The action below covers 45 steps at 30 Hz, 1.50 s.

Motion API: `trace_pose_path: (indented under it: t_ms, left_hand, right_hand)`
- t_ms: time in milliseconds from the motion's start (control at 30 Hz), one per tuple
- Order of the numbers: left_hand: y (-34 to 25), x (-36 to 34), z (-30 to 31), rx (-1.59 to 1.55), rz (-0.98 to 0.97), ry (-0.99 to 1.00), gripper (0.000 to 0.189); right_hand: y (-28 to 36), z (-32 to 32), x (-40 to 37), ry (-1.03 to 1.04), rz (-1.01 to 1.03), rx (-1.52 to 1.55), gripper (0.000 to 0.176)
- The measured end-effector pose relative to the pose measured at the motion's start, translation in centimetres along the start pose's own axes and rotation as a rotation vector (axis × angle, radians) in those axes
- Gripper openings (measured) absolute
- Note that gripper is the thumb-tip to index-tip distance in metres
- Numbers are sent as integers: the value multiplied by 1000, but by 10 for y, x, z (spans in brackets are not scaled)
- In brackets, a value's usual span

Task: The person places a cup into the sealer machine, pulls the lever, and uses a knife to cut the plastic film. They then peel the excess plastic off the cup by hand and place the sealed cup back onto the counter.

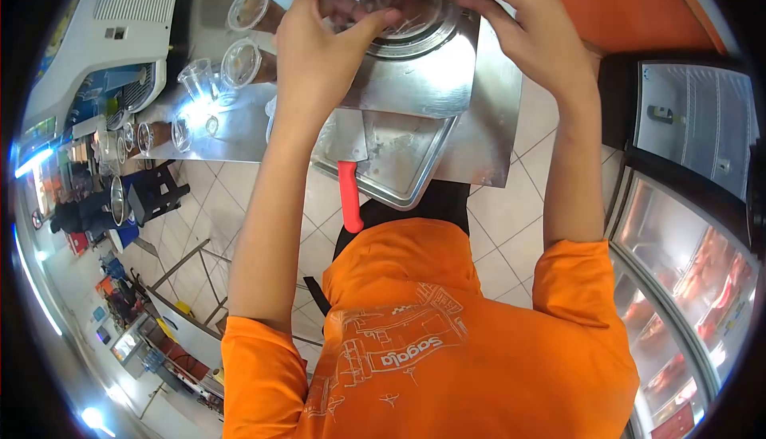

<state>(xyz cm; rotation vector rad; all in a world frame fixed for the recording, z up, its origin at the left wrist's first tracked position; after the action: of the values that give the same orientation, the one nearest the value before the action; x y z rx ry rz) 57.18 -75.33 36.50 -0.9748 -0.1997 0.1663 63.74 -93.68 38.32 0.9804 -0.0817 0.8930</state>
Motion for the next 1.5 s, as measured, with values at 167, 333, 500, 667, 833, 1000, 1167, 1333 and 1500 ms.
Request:
trace_pose_path:
  t_ms: [167, 333, 500, 667, 833, 1000, 1167, 1333, 1500]
  left_hand:
    - [-17, -15, -4, -18, -195, -241, 64]
    - [-17, -14, -7, 523, -381, -118, 37]
    - [-26, -17, -5, 605, -375, -67, 33]
    - [-38, -25, -3, 728, -438, -243, 30]
    - [-38, -24, -11, 820, -485, -190, 31]
    - [-43, -19, -9, 762, -536, -118, 29]
    - [-38, -16, -3, 745, -588, -126, 17]
    - [-28, -21, 1, 662, -549, -130, 12]
    - [-24, -23, 3, 636, -558, -162, 14]
  right_hand:
    - [28, 15, -23, -88, -200, -158, 20]
    - [1, -8, -37, -196, -83, -252, 9]
    - [-7, -20, -30, -202, -33, -231, 12]
    - [-6, -31, -25, -235, 41, -288, 13]
    - [-5, -30, -26, -249, 71, -286, 16]
    - [-2, -30, -29, -324, 105, -252, 17]
    - [-5, -21, -29, -371, -4, -144, 15]
    - [-16, -10, -27, -448, -266, -283, 14]
    - [1, -11, -9, -346, -516, -163, 19]
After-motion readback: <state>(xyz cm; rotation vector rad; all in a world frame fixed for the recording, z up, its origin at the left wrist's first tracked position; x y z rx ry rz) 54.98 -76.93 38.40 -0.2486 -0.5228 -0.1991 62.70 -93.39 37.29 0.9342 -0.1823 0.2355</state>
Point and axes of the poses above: each hand's wrist, its own x-axis towards the middle knuckle, its own z-axis out of the back of the hand, y = z × x, the point moved 5 cm from there along x, towards the middle knuckle
